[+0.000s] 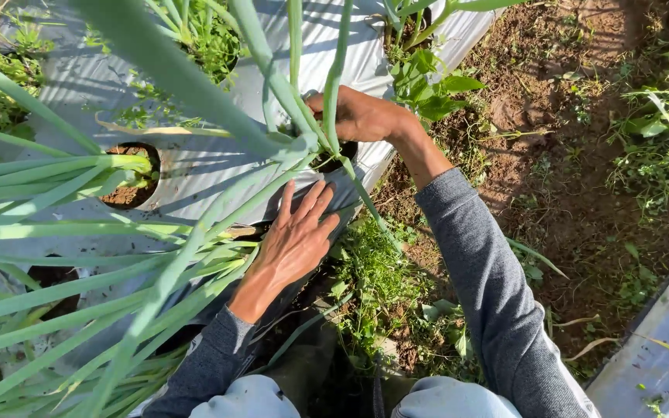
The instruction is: The person removes weeds by hand from around the base of green onion plants growing through holes in a white plastic ground cover. The person pulls the weeds and discards them to the side, moving along the row of plants.
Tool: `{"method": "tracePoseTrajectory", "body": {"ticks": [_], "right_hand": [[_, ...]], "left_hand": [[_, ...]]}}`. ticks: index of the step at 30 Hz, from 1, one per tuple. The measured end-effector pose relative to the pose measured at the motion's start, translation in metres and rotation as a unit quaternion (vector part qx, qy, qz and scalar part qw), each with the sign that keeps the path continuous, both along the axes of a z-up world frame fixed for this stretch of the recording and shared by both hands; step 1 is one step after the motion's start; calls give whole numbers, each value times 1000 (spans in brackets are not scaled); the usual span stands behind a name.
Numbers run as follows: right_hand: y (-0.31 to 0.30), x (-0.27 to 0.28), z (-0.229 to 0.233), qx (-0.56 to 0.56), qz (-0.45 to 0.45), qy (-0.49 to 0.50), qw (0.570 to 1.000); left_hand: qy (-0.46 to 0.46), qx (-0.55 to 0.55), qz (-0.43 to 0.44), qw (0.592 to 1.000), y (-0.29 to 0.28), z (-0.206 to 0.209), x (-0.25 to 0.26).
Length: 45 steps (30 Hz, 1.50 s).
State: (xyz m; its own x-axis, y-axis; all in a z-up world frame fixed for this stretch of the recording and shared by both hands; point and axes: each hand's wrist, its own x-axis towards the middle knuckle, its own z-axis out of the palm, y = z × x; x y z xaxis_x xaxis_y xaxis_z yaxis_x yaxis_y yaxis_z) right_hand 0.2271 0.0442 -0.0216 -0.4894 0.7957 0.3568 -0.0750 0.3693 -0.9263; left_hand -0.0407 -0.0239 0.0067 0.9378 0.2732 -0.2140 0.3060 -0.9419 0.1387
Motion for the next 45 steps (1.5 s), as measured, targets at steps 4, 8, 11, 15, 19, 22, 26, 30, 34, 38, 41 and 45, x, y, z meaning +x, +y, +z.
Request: {"method": "tracePoseTrajectory", "body": {"ticks": [4, 8, 11, 15, 19, 22, 26, 30, 34, 38, 41, 45], "right_hand": [[-12, -13, 59, -8, 29, -29, 999], [-2, -10, 28, -26, 29, -19, 999], [-3, -13, 36, -34, 19, -18, 999], [5, -15, 42, -64, -15, -77, 995], [18, -12, 38, -54, -65, -163, 983], [17, -26, 56, -43, -61, -174, 982], [15, -34, 63, 14, -112, -245, 963], [23, -28, -8, 72, -208, -282, 934], [-13, -17, -9, 27, -266, -237, 934], [-47, 3, -38, -77, -378, -160, 908], [-63, 0, -68, -112, -447, -154, 874], [-74, -9, -48, -114, -497, -148, 848]], "left_hand": [[-149, -460, 250, 839, -6, -5, -3], [-24, -3, 72, 997, -20, -7, -6], [-42, -87, 94, 991, -15, 5, 0], [-47, -84, 28, 995, -2, -13, -5], [-18, 20, -38, 999, 4, -65, -15], [-9, 26, -40, 999, 0, -28, -8], [10, 39, -42, 998, -1, -15, -5], [2, -31, -11, 999, 2, -65, -15], [-10, -13, -12, 1000, 1, -29, -5], [-41, -20, -9, 999, 0, -10, -3], [-32, -25, -10, 999, 0, -6, -1], [-25, -24, -6, 999, 0, 1, -1]]}}
